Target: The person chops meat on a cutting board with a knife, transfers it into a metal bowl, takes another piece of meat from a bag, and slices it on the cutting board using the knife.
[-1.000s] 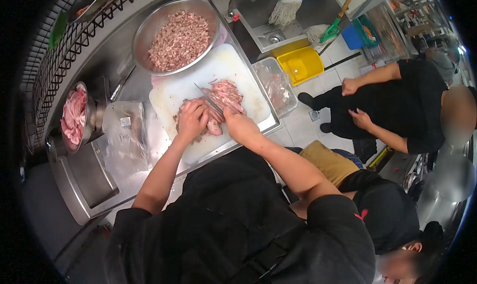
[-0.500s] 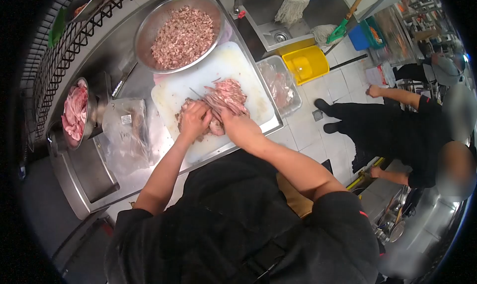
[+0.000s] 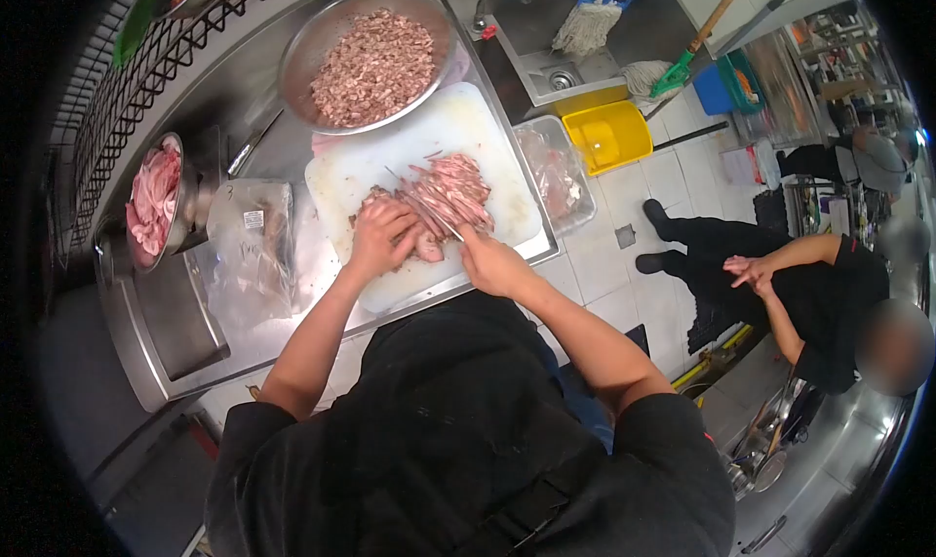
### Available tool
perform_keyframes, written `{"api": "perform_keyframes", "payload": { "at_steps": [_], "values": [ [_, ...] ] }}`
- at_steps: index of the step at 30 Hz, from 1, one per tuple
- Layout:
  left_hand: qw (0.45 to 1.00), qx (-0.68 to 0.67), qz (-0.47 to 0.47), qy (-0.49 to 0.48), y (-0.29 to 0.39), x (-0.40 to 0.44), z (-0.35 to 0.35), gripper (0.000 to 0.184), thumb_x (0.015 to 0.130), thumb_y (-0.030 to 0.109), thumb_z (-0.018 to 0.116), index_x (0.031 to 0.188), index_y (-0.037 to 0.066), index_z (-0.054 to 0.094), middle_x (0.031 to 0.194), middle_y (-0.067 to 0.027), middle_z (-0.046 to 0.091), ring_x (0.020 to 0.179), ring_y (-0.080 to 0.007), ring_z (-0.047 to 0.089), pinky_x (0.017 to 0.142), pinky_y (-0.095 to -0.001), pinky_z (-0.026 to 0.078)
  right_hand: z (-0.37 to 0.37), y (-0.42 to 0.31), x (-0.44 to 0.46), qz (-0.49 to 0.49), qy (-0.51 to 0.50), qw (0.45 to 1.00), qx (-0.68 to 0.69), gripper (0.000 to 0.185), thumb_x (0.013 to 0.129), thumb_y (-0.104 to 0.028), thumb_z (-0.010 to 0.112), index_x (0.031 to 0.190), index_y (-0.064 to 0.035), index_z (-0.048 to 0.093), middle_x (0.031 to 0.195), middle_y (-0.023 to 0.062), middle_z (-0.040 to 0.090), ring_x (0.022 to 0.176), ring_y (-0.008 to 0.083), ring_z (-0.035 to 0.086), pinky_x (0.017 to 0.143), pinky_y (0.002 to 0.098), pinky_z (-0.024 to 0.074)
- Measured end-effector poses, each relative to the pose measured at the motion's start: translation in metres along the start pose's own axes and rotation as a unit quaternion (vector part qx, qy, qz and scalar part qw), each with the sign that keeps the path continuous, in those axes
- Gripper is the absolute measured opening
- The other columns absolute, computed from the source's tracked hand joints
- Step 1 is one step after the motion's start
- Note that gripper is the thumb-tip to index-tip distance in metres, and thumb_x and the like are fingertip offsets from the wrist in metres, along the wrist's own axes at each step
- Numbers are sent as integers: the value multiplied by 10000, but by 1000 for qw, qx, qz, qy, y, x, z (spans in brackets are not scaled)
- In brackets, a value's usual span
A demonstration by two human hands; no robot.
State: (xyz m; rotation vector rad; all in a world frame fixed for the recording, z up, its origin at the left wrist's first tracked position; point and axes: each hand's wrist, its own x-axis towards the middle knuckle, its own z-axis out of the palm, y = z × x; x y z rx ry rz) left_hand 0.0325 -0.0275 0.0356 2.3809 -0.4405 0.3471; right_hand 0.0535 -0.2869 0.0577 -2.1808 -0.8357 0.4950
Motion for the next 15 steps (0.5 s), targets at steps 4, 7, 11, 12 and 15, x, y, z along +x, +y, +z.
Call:
{"api": "perform_keyframes", "payload": {
  "at_steps": [4,7,11,12,15],
  "values": [
    [1000,27,7,8,3,-5,13,271,802,187,764,1038,62,720,1114,-83,684,1097,-306,617,993,-452,461,-2,-8,3,102,-34,992,-66,226,977,-134,494,1142,4,423,867,282,679,786,527,657,725,601,519],
    [999,37,14,10,-1,-7,17,304,784,199,773,1048,59,718,1131,-86,680,1103,-314,611,1002,-459,466,-15,-34,5,133,-84,979,-126,203,976,-126,476,1127,2,433,872,296,677,787,507,675,693,587,535],
    [998,45,26,19,-1,-6,17,319,768,186,769,1045,38,715,1121,-103,680,1088,-325,613,1008,-470,475,-40,-77,-15,153,-112,967,-172,163,958,-97,463,1085,5,460,847,319,679,792,473,702,657,574,551],
    [999,43,25,19,-1,-6,18,319,768,186,769,1045,38,715,1121,-103,680,1088,-325,613,1008,-470,475,-38,-78,-17,155,-113,966,-172,163,958,-97,463,1085,5,460,847,319,679,792,473,702,657,574,551],
    [998,45,21,24,-3,-6,19,319,767,174,763,1046,27,713,1105,-111,684,1079,-330,614,1007,-471,476,-18,-59,-9,186,-126,961,-162,162,952,-88,466,1079,12,466,876,319,685,789,480,697,678,578,551]
  ]
}}
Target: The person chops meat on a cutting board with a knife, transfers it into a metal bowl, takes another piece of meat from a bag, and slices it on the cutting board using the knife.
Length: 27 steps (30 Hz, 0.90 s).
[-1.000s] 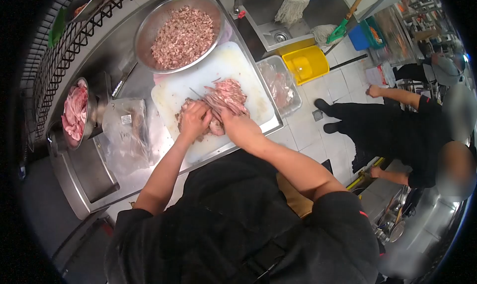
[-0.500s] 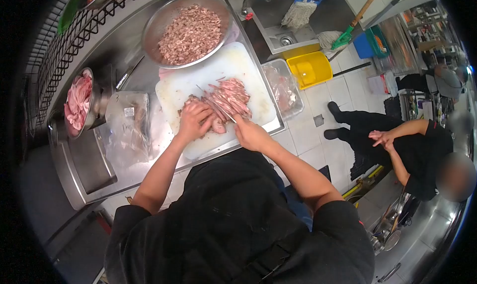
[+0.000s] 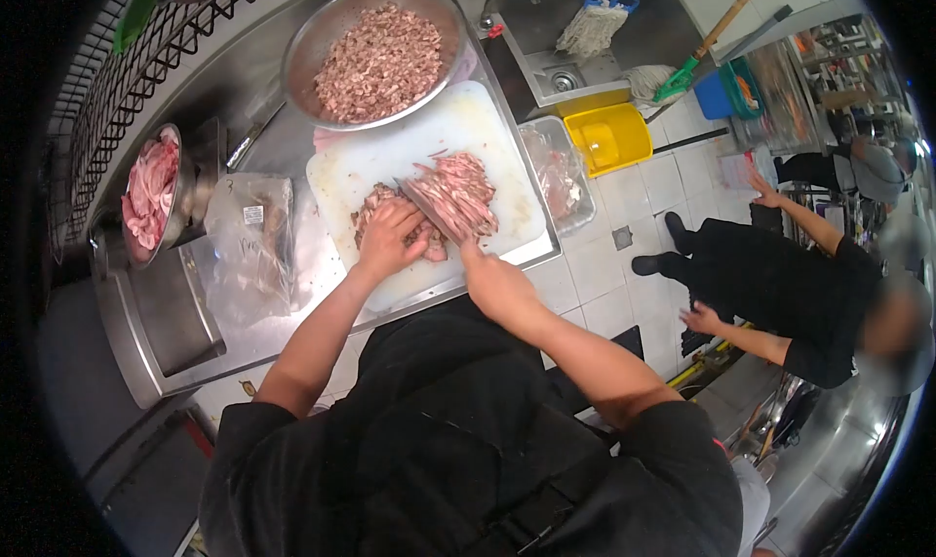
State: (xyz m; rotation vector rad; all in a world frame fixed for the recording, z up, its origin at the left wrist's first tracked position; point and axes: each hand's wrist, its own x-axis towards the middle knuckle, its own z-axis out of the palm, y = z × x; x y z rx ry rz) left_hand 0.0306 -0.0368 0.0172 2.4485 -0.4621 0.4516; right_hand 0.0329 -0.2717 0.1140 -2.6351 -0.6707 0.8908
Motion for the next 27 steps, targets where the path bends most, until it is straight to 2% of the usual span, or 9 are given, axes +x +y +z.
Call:
{"api": "perform_keyframes", "payload": {
  "at_steps": [2,5,8,9,14,19,22,24,27],
  "values": [
    [1000,-20,-6,-13,0,-1,0,318,766,166,762,1048,26,714,1097,-115,690,1080,-336,618,1009,-472,475,30,13,40,-48,75,995,40,173,952,-95,466,1088,12,460,883,313,686,785,489,687,685,581,545],
    [999,-32,-3,-10,1,1,-2,316,766,164,764,1045,23,713,1096,-116,693,1081,-336,622,1006,-476,476,16,15,53,-62,52,994,67,177,954,-103,461,1092,9,451,865,308,687,784,503,677,697,594,533],
    [1000,-25,3,-3,2,2,0,302,770,164,766,1033,24,717,1095,-117,695,1081,-331,626,1005,-476,476,-15,-2,15,-56,55,994,80,176,952,-104,458,1088,8,450,829,305,684,776,508,673,702,603,527],
    [1000,-25,2,-3,3,1,0,302,770,164,766,1033,24,717,1095,-117,695,1081,-331,626,1005,-476,476,-25,-10,-1,-35,29,997,68,174,952,-100,457,1091,5,452,816,309,682,770,503,675,710,607,527],
    [1000,-29,-9,-3,0,-1,2,289,762,161,778,1004,13,719,1056,-114,692,1050,-331,631,992,-471,482,24,4,43,-35,50,996,72,171,951,-87,446,1091,11,455,834,325,681,791,514,676,723,611,529],
    [1000,-26,-4,8,2,5,-1,293,755,161,789,993,10,714,1029,-114,686,1036,-328,632,969,-463,493,-5,-4,32,-70,69,992,84,186,948,-79,449,1102,24,460,836,329,681,811,514,679,723,611,529],
    [1000,-14,-5,12,2,-1,3,285,757,159,791,989,13,714,1024,-114,684,1038,-325,632,959,-459,497,-3,-2,15,-39,18,996,78,215,949,-99,470,1119,32,462,827,332,677,807,500,682,714,605,531],
    [1000,-8,0,20,0,-3,4,281,759,158,792,988,15,714,1024,-115,683,1039,-324,632,957,-458,498,29,6,36,-83,108,984,112,229,955,-112,479,1130,35,460,799,332,671,780,503,679,702,610,529],
    [1000,-30,-8,-1,-1,-2,2,296,756,157,794,1004,18,714,1025,-118,683,1046,-328,633,960,-459,495,32,6,62,-64,87,988,109,214,965,-117,479,1121,28,467,770,328,664,750,509,673,695,619,525]
  ]
}}
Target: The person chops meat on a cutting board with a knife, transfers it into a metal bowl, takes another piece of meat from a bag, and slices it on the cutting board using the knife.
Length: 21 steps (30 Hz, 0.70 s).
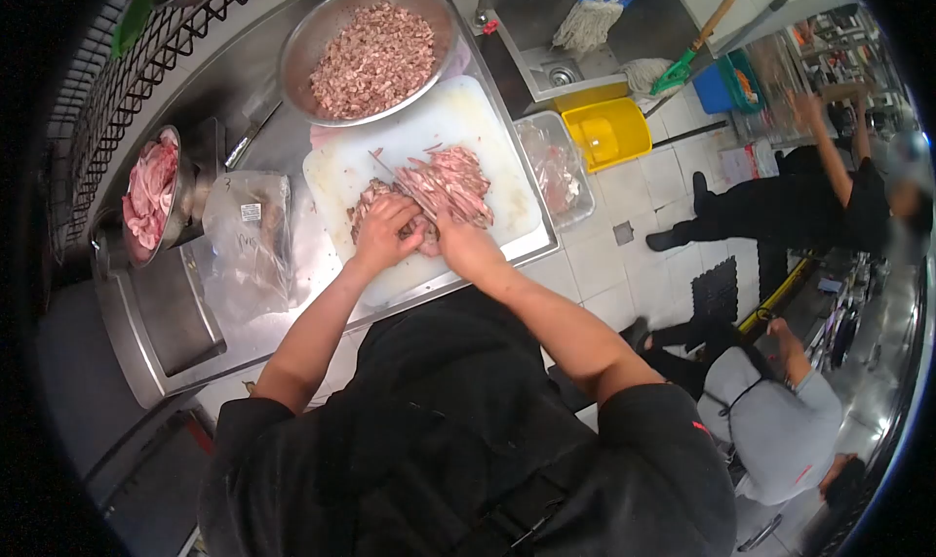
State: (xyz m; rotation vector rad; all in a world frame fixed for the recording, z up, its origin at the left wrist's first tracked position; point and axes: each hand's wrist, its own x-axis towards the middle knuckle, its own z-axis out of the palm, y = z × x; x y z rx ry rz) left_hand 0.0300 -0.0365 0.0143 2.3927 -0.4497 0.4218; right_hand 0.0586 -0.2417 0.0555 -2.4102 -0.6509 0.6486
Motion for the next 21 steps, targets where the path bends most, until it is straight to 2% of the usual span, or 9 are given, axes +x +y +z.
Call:
{"api": "perform_keyframes", "payload": {
  "at_steps": [3,5,10,12,14,16,21],
  "values": [
    [1000,-12,15,2,-1,8,-12,325,747,163,802,1026,23,713,1048,-119,680,1055,-325,629,965,-459,489,-9,9,-3,-32,14,999,-4,192,969,-116,480,1100,24,477,742,315,662,730,510,671,683,622,524],
    [999,37,20,18,7,8,-22,348,740,179,805,1039,28,712,1072,-116,675,1066,-318,625,958,-453,491,-5,11,-12,-29,18,999,-2,179,956,-108,486,1081,20,482,761,310,671,737,510,674,688,620,525],
    [999,41,-8,-21,2,1,-15,345,746,209,794,1032,34,713,1092,-103,670,1085,-312,615,946,-436,495,-53,-38,-45,39,-52,997,-46,172,933,-71,479,1075,26,475,831,315,684,787,501,684,718,603,535],
    [999,42,-18,-25,-1,2,-11,350,758,226,785,1040,33,715,1102,-95,671,1095,-309,609,949,-423,495,-49,-39,-55,55,-70,995,-45,166,933,-67,478,1071,26,476,834,314,685,797,497,685,719,598,537],
    [999,37,-3,7,-2,0,-9,315,726,189,799,981,30,706,1058,-114,684,1046,-313,634,924,-430,505,-35,-34,-48,76,-94,992,-42,161,933,-63,478,1067,26,478,838,313,685,806,492,686,720,593,538],
    [1000,22,-4,9,-3,1,-7,309,721,183,802,971,28,707,1044,-115,688,1031,-312,641,917,-426,509,-5,-13,-21,35,-17,999,-31,155,930,-57,480,1061,26,481,821,308,685,794,491,687,714,598,536],
    [999,15,5,30,-4,10,-8,297,708,167,810,949,25,711,1012,-121,694,995,-313,655,900,-422,519,-33,-29,-18,3,3,1000,1,154,929,-62,509,1048,33,489,811,318,677,798,501,680,718,608,530]
  ]
}}
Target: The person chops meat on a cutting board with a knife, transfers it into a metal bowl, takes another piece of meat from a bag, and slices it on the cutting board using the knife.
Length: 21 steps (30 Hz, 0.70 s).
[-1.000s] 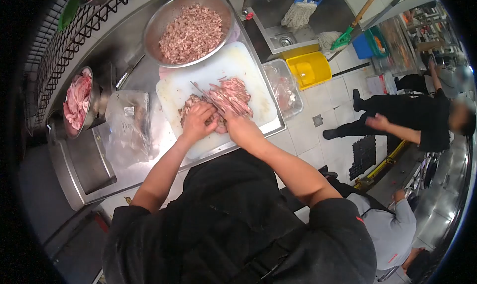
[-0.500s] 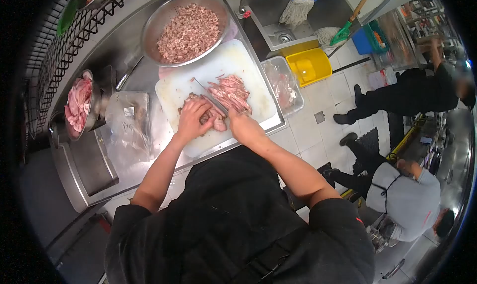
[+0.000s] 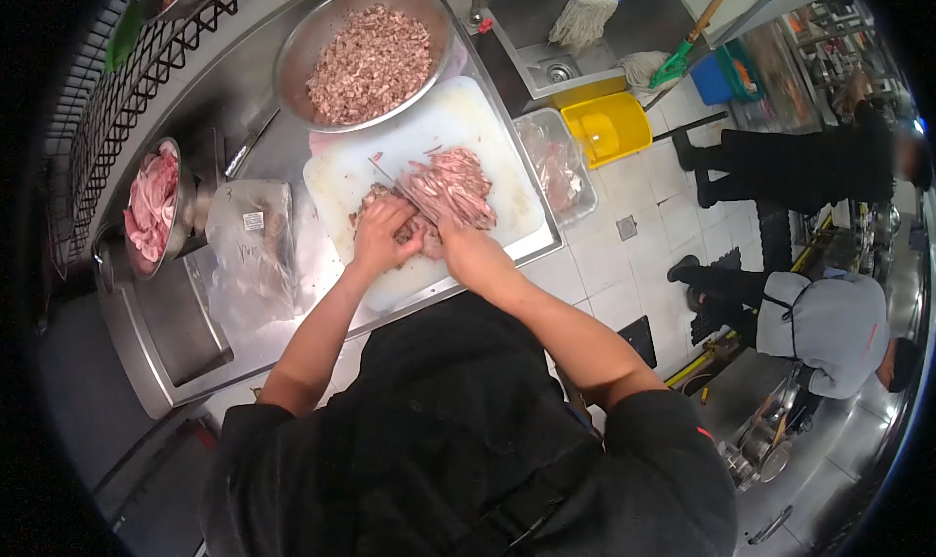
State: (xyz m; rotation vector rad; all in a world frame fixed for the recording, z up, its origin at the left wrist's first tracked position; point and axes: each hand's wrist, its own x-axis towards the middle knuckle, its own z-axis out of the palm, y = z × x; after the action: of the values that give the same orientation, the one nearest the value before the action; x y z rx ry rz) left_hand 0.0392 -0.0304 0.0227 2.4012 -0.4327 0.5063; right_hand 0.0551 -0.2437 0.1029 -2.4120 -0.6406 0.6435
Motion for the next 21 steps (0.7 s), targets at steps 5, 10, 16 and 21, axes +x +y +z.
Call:
{"api": "perform_keyframes", "payload": {
  "at_steps": [5,10,16,21],
  "values": [
    [1000,-3,-12,-20,-1,-9,1,303,710,180,820,949,26,715,1002,-125,697,992,-316,661,882,-418,528,13,10,-11,52,-71,996,11,205,947,-111,540,1067,50,497,803,330,668,799,511,668,729,611,517],
    [1000,-10,-6,-21,1,-9,-5,312,724,186,821,976,33,719,1031,-115,693,1025,-313,656,902,-420,517,31,37,25,-28,14,996,79,237,975,-155,523,1112,39,504,825,308,682,778,528,655,729,621,504],
    [1000,6,-8,-18,-2,-4,-28,262,789,221,774,988,60,717,1143,-85,667,1113,-312,607,1004,-456,465,20,39,-4,-4,9,999,52,253,996,-160,521,1162,23,465,866,325,668,824,535,641,737,606,495],
    [998,-36,-14,-41,-10,-7,-23,208,809,123,746,996,37,713,1076,-109,671,1079,-318,619,981,-454,482,24,38,-18,-65,12,987,144,274,1023,-161,501,1229,11,447,928,341,659,849,537,638,757,596,496]
  ]
}}
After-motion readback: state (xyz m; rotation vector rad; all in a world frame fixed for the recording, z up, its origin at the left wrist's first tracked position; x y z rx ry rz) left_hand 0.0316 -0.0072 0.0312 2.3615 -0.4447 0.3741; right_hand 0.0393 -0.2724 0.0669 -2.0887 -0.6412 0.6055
